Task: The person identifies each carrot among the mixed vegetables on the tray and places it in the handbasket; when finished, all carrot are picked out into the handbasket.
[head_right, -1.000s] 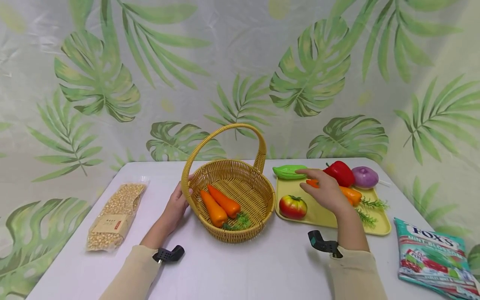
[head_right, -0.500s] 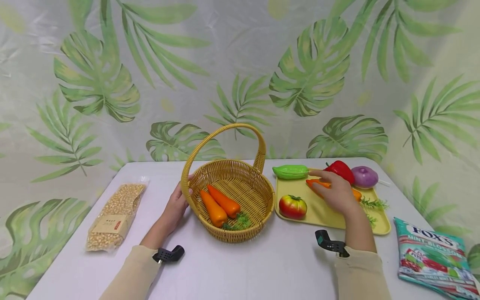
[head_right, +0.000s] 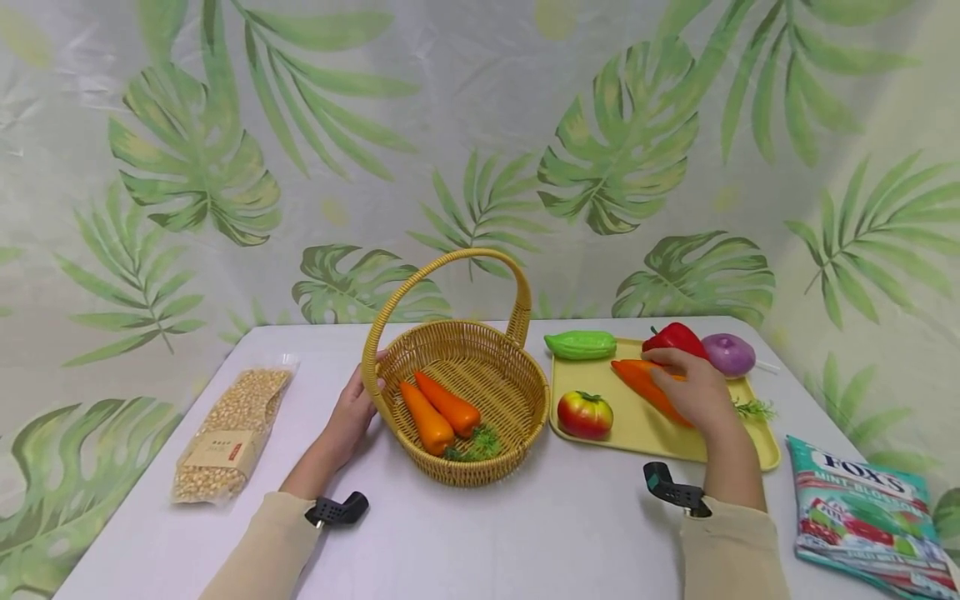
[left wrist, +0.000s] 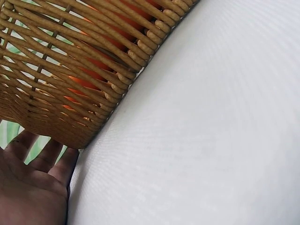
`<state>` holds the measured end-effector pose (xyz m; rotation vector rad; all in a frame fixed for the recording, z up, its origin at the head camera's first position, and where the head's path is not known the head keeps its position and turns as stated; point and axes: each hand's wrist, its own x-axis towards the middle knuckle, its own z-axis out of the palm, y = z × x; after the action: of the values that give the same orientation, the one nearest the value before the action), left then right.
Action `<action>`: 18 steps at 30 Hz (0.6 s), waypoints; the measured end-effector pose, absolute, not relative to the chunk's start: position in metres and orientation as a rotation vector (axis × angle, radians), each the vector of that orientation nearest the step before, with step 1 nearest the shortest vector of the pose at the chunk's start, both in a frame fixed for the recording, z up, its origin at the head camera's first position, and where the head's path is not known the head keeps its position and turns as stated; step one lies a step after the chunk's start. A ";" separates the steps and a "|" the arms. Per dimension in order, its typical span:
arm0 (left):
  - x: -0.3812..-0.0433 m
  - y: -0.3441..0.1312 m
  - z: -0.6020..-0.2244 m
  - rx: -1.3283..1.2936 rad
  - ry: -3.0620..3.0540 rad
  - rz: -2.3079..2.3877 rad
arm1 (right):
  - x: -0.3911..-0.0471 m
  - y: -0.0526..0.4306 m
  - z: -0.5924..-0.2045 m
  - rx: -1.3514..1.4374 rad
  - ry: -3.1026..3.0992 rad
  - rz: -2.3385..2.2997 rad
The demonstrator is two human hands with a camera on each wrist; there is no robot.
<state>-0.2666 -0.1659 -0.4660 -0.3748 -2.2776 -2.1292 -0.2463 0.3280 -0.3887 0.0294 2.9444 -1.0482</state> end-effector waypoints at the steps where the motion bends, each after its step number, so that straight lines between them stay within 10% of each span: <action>1: -0.267 -0.166 -0.466 -0.378 -2.279 -2.125 | -0.247 0.329 -0.390 0.030 2.944 -1.044; 18: -0.268 -0.167 -0.468 -0.378 -2.288 -2.112 | -0.250 0.339 -0.401 -0.042 2.885 -1.045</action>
<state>-0.2679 -0.1671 -0.4679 -0.3775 -2.2881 -2.1124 -0.2499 0.3388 -0.4014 -0.0416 2.8852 -1.0453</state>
